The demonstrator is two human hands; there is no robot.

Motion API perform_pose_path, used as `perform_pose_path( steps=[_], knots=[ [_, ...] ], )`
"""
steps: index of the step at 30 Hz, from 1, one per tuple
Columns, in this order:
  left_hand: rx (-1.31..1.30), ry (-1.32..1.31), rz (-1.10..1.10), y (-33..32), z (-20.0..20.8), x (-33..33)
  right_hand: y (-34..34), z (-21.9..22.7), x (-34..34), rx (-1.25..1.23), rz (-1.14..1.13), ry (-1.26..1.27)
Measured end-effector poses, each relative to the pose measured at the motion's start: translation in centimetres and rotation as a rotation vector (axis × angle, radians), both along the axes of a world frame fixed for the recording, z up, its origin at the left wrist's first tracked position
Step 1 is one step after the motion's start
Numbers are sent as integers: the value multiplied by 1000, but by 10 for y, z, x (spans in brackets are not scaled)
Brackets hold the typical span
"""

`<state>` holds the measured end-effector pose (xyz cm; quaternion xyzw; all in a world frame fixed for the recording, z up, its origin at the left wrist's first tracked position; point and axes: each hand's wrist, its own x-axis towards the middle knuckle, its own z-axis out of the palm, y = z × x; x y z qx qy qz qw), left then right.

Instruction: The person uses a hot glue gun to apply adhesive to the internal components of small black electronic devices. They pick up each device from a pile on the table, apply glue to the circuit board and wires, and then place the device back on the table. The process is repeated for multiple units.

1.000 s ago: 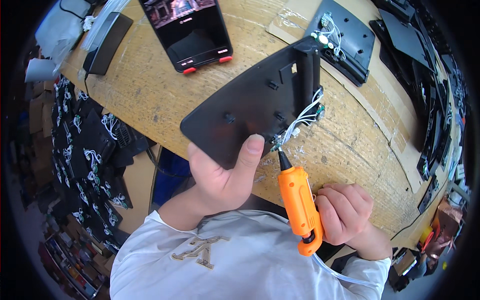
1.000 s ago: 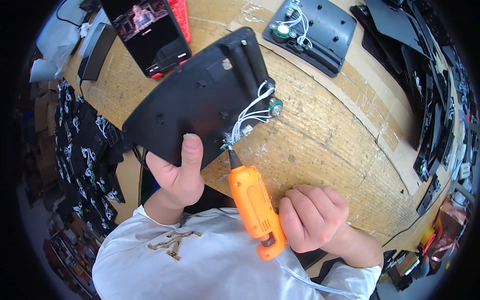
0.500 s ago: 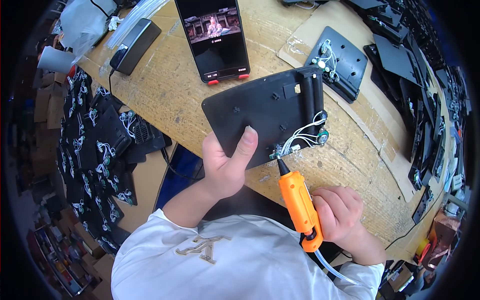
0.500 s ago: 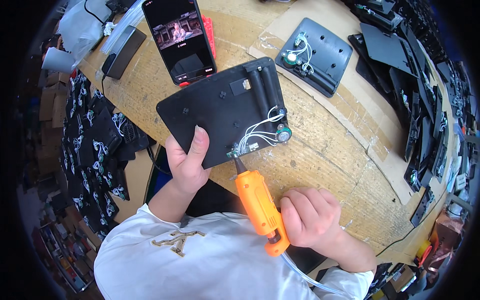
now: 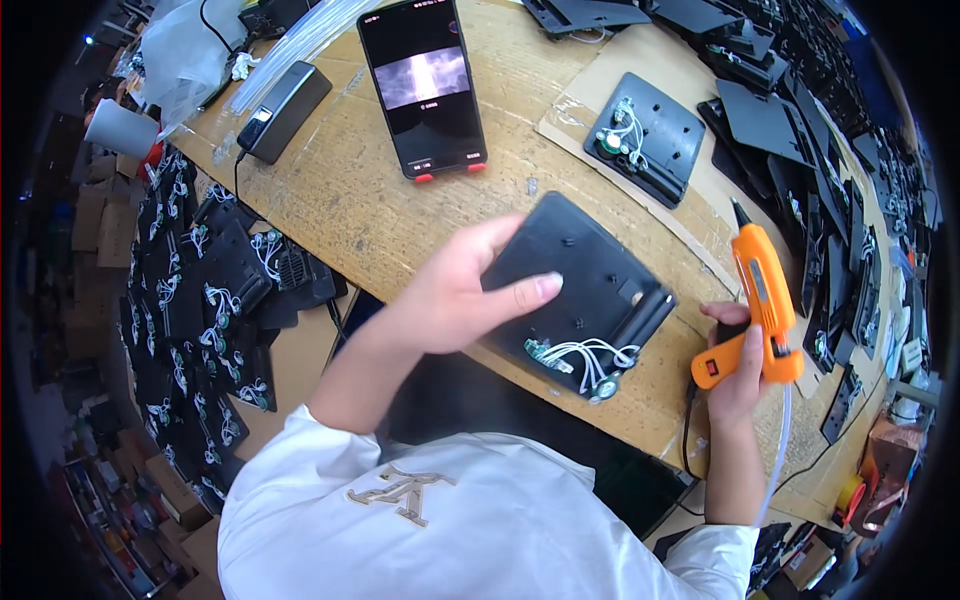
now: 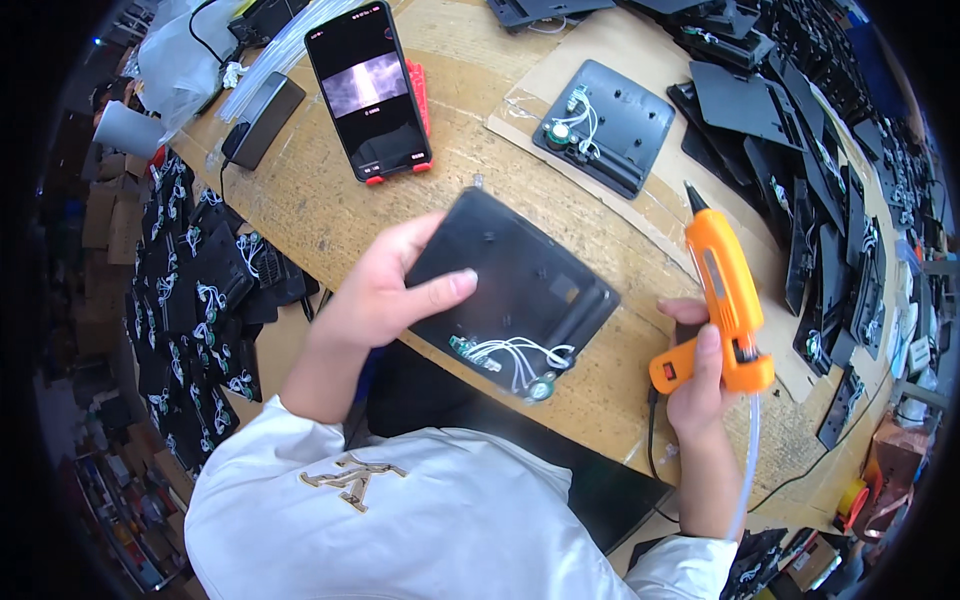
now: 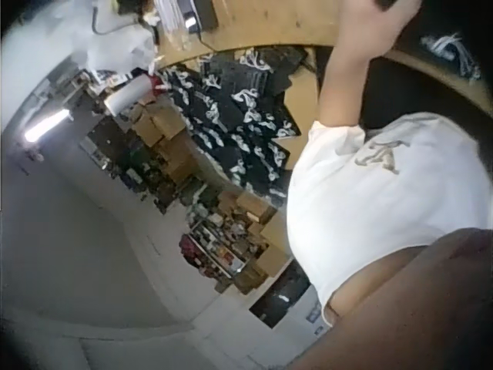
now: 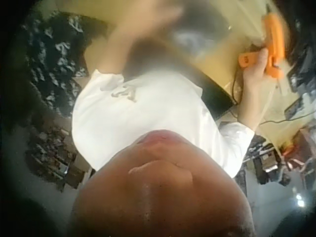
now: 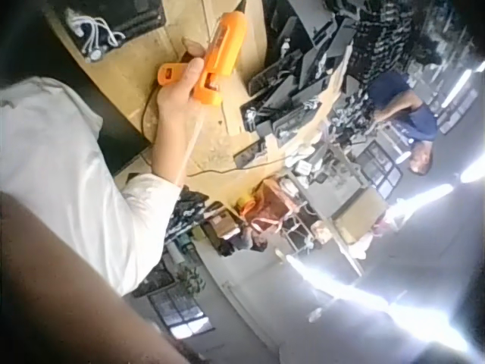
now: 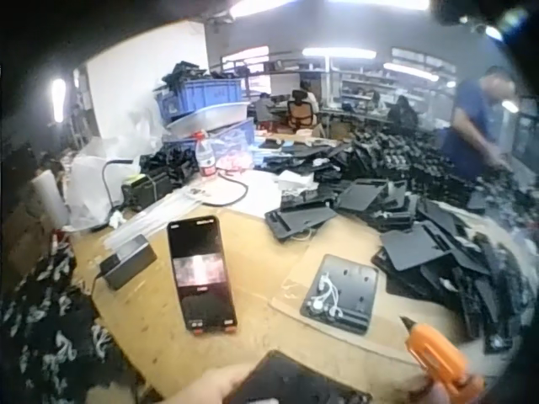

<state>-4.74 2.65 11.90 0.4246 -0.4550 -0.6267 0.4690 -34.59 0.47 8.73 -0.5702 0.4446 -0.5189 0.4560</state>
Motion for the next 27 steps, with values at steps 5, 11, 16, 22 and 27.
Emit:
perform_pose_path(
  steps=[5, 11, 16, 22, 27],
  knots=[
    [72, -192, -109, -21, 9, 15, 0, -2, 5, 150, 22, -143],
    [-92, 458, 27, -3, -25, 7, 0, -2, 4, 180, 71, -156],
    [-226, 398, 147, 22, -39, -28, -1, -3, 5, 209, 168, -265],
    [-291, 57, 80, 14, -34, -38, -1, 17, 8, 339, 173, -380],
    [-195, -23, 139, 16, -32, -40, 7, 10, -16, 299, 467, -296]
  ],
)
